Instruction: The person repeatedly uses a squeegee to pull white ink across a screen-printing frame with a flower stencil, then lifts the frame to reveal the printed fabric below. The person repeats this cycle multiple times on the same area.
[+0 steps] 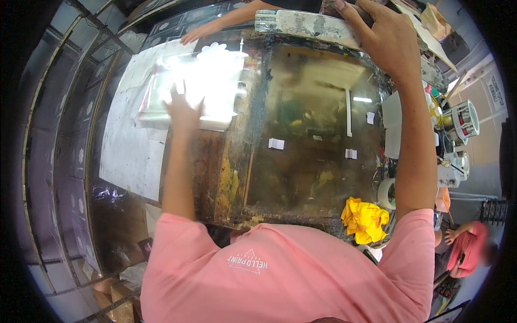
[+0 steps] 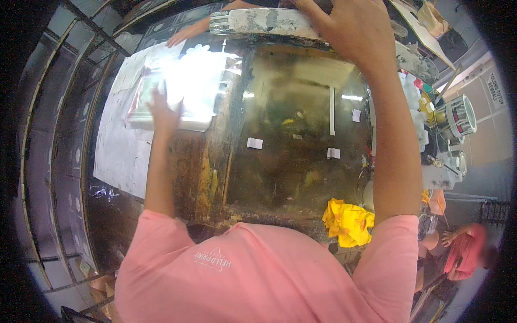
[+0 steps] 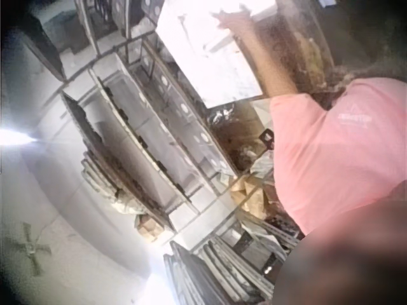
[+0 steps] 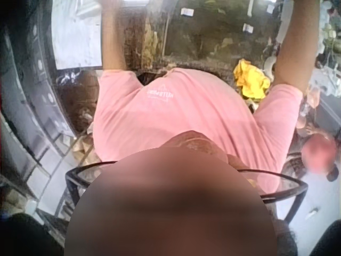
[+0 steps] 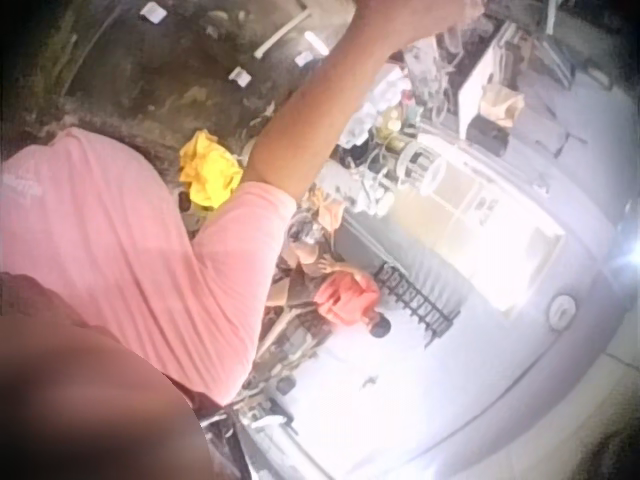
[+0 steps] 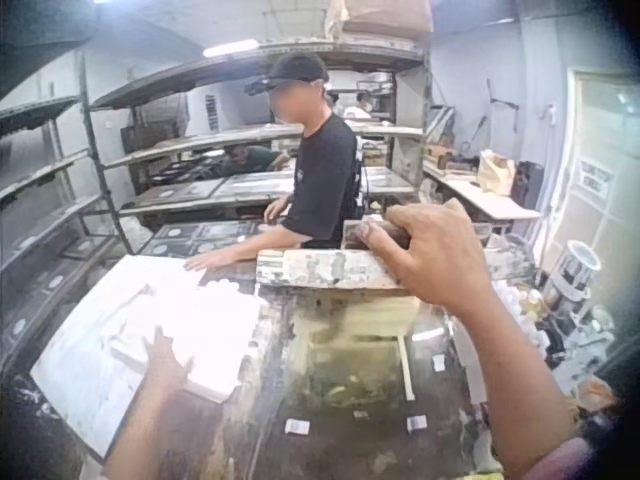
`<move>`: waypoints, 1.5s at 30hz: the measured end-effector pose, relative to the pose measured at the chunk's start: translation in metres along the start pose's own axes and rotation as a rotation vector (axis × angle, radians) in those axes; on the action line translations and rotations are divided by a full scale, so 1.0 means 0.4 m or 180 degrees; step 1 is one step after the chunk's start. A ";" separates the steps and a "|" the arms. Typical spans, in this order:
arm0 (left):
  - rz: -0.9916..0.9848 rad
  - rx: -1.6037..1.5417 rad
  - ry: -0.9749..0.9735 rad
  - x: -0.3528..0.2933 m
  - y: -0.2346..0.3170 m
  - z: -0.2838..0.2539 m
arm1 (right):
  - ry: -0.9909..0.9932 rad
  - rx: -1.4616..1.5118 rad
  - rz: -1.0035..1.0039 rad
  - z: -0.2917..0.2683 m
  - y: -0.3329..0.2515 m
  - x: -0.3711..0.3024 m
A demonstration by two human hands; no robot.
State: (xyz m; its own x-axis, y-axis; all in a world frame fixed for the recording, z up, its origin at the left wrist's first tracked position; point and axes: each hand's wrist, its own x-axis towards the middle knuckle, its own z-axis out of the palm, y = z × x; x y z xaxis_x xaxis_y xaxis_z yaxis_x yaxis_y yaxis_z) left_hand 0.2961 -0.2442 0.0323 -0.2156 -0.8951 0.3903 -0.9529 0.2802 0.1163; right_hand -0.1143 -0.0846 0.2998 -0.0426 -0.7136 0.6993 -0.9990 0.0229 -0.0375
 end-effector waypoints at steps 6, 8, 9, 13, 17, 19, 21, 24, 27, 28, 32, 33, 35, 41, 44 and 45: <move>0.0618 -0.0134 -0.0227 -0.144 0.207 0.022 | -0.0186 0.0093 -0.0031 0.014 0.019 -0.013; 0.0613 -0.0350 -0.0101 -0.138 0.229 0.016 | -0.0533 0.0085 0.0100 0.015 0.023 -0.020; 0.0541 -0.0377 -0.0241 -0.134 0.243 0.013 | -0.0333 0.0019 -0.0016 0.018 0.021 -0.030; 0.1014 -0.1124 -0.0099 -0.129 0.349 -0.003 | 0.0048 -0.0141 -0.0325 0.020 0.017 -0.035; 0.1469 -0.1252 -0.0880 -0.164 0.558 -0.006 | -0.0139 0.0001 -0.0159 0.007 0.024 0.002; 0.1574 -0.1097 -0.0841 -0.207 0.637 -0.017 | 0.0008 0.0154 0.0016 0.006 0.021 0.008; 0.1656 -0.0764 -0.0555 -0.295 0.680 -0.031 | 0.0000 0.0222 -0.0038 0.005 0.022 0.001; 0.1405 -0.0577 -0.1090 -0.377 0.669 -0.032 | 0.0203 0.0161 -0.0180 0.011 0.024 -0.017; 0.1701 -0.0628 -0.1018 -0.363 0.670 0.005 | 0.0107 0.0209 -0.0231 0.011 0.031 -0.014; 0.1856 -0.0803 -0.1067 -0.346 0.684 0.020 | 0.0221 0.0160 -0.0294 0.013 0.031 -0.004; 0.2237 -0.1019 -0.1140 -0.322 0.770 0.046 | 0.0164 0.0227 -0.0259 0.011 0.037 0.012; 0.2295 -0.0992 -0.1108 -0.326 0.789 0.045 | 0.0106 0.0216 -0.0246 0.012 0.039 0.014; 0.2295 -0.0949 -0.1138 -0.340 0.810 0.038 | -0.0003 0.0193 -0.0212 0.015 0.042 0.017; 0.2355 -0.1153 -0.0940 -0.350 0.815 0.026 | 0.0005 0.0048 -0.0142 0.016 0.040 0.030; 0.2400 -0.1281 -0.0902 -0.346 0.813 0.026 | -0.0151 0.0125 -0.0097 0.005 0.043 0.037; 0.2417 -0.1313 -0.0914 -0.347 0.812 0.026 | -0.0232 0.0168 -0.0087 0.001 0.044 0.036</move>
State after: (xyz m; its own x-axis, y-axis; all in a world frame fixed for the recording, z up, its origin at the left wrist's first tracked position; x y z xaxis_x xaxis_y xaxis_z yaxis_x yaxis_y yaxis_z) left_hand 0.0145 -0.0325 0.0062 -0.8516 -0.4557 0.2591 -0.3929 0.8821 0.2599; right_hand -0.1326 -0.0946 0.3090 -0.0126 -0.7625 0.6468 -0.9978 -0.0328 -0.0581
